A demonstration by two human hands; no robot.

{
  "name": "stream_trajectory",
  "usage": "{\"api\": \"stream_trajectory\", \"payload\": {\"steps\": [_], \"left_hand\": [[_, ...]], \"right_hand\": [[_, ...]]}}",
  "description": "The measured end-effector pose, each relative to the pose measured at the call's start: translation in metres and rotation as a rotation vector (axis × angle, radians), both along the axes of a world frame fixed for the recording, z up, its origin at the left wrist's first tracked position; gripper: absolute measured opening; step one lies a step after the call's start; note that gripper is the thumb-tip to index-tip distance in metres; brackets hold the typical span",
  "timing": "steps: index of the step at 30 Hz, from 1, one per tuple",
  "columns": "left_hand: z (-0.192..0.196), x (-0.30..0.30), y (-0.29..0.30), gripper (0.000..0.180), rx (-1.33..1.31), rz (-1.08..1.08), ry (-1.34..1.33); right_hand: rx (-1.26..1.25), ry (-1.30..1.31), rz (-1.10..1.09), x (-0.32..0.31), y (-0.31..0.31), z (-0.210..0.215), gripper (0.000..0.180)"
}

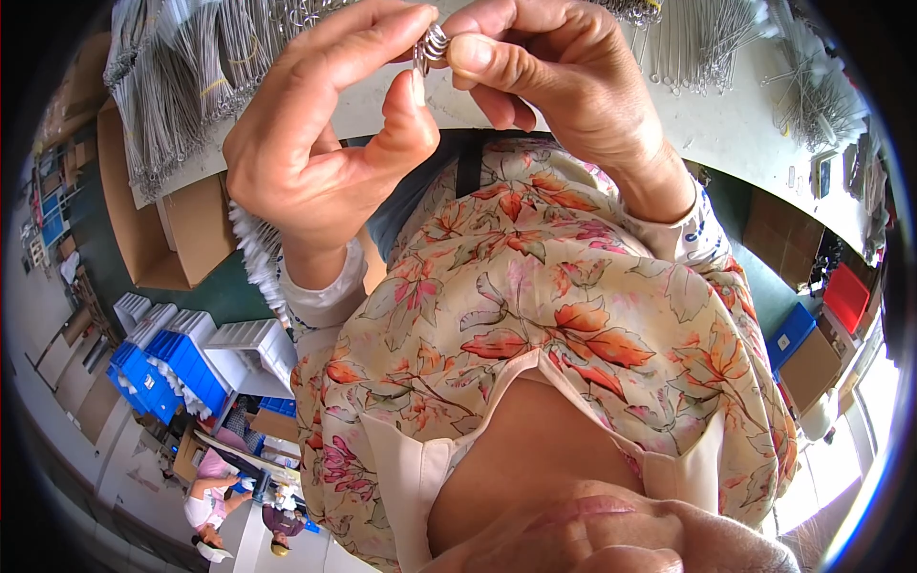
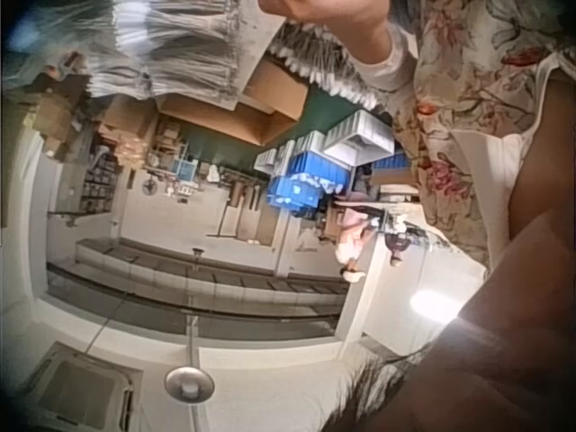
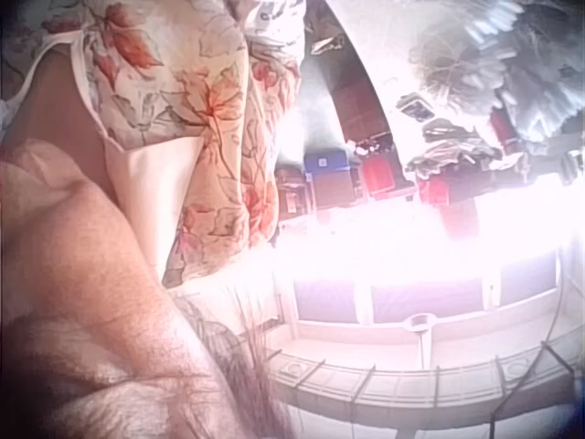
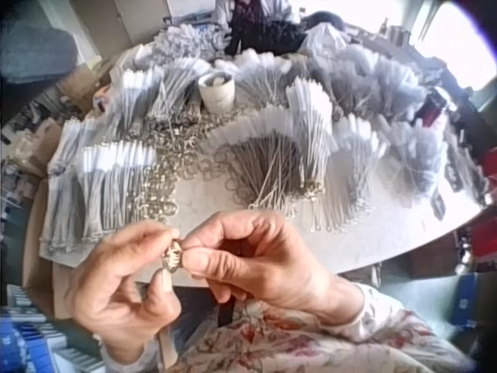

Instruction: Assembling bundles of wire brushes onto metal rings at a workshop bench.

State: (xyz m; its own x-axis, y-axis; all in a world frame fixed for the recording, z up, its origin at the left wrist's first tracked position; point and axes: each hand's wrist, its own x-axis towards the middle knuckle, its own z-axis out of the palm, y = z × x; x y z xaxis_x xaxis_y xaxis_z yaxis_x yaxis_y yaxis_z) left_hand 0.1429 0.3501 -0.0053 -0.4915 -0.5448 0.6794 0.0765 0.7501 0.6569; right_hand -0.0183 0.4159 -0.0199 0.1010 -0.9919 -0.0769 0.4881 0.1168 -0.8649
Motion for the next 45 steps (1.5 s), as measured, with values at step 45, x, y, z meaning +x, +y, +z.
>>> {"api": "stream_trajectory", "payload": {"steps": [45], "left_hand": [[-0.018,-0.001,0.005,0.03,0.207,-0.058,0.167]], "right_hand": [[-0.143,0.133,-0.139,0.007,0.008,-0.002,0.014]]}}
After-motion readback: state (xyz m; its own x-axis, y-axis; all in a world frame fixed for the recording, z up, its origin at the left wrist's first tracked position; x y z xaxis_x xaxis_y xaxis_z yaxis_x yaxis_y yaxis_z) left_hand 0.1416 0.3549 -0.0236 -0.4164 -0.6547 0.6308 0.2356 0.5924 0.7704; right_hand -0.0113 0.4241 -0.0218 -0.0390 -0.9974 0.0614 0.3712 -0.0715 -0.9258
